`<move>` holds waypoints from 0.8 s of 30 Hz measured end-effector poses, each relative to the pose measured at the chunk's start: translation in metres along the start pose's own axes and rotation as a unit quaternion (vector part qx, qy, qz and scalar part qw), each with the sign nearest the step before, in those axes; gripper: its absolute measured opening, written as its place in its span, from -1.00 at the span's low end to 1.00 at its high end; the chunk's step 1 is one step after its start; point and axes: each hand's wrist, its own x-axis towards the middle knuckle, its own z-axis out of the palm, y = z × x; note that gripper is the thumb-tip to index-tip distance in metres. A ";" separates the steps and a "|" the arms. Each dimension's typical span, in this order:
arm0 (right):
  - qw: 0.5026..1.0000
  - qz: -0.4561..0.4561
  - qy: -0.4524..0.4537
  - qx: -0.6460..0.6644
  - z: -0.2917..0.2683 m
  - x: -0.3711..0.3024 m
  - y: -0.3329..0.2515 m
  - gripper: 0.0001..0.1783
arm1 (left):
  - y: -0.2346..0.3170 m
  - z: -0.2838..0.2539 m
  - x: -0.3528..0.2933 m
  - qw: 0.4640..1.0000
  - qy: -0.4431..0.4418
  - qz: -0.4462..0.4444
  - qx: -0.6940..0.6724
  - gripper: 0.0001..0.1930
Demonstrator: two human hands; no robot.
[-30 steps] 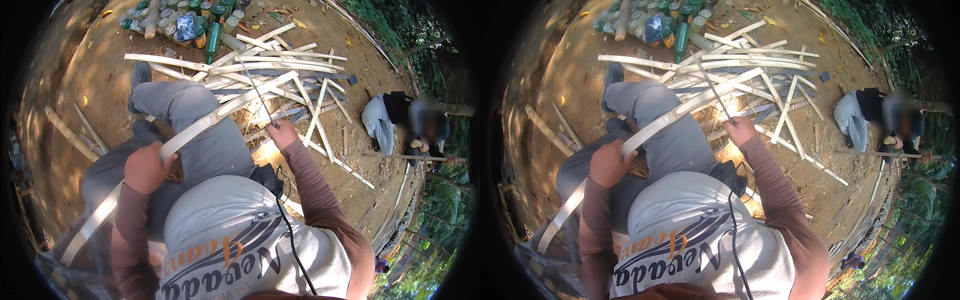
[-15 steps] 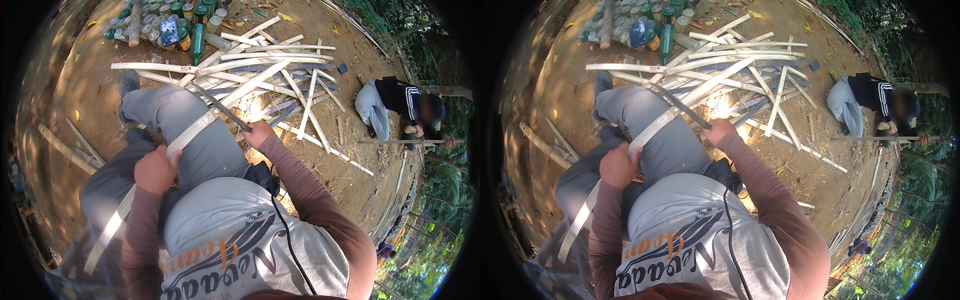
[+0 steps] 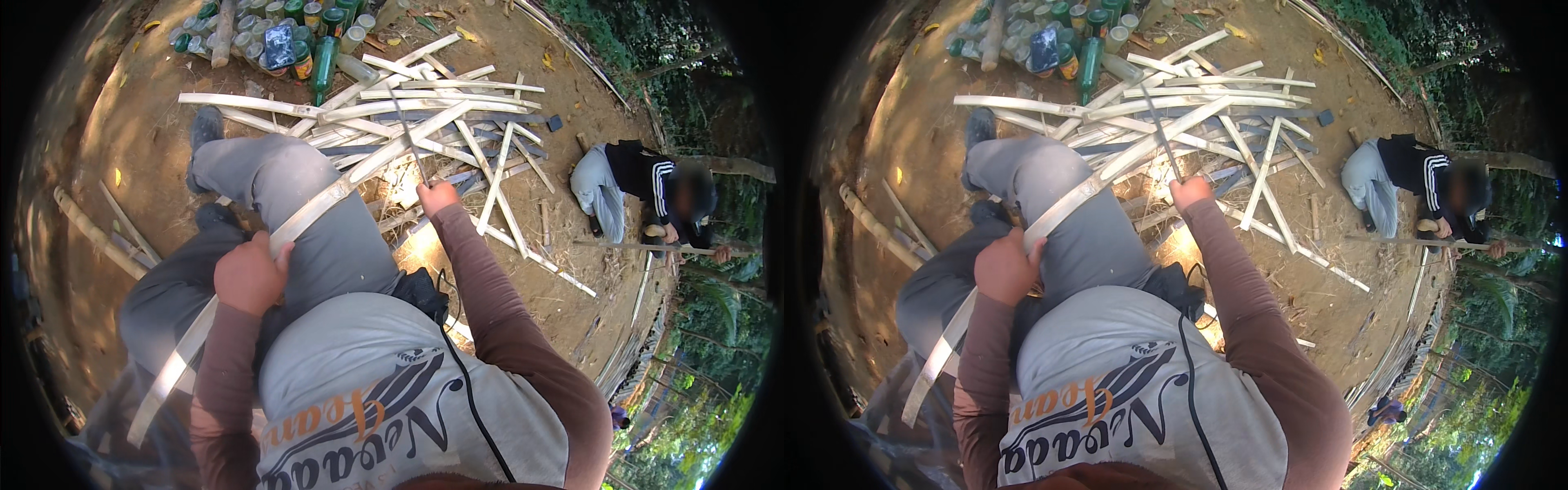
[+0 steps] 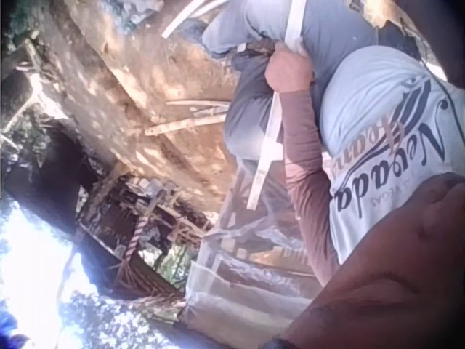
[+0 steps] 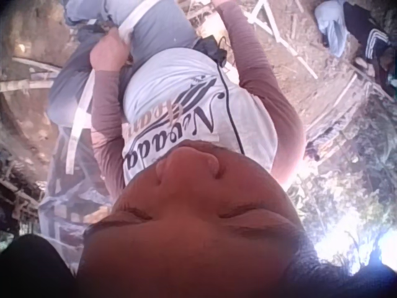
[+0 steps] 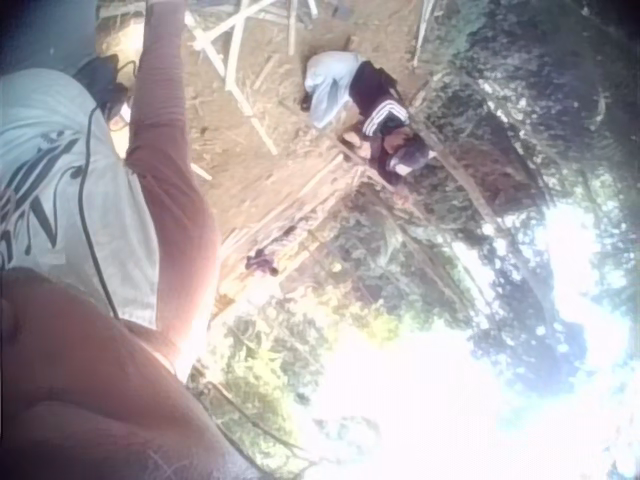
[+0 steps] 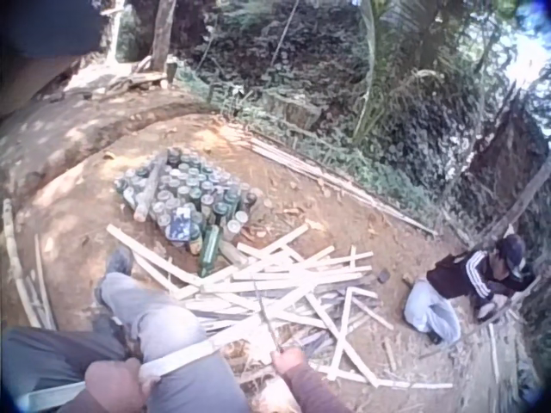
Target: The person shaves a long strip of bamboo with a knife to smooth its surface and edges.
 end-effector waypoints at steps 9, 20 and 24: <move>0.995 0.072 -0.013 0.062 -0.005 0.047 0.038 -0.46 | -0.003 0.003 0.000 0.998 0.045 0.030 0.011 -0.53; 0.995 -0.061 0.011 -0.072 0.019 0.062 0.038 -0.51 | -0.001 0.005 -0.004 1.000 0.025 0.003 -0.003 -0.53; 0.964 0.173 0.158 0.122 -0.067 0.177 0.201 -0.58 | 0.020 -0.004 0.016 0.997 0.038 0.056 -0.044 -0.52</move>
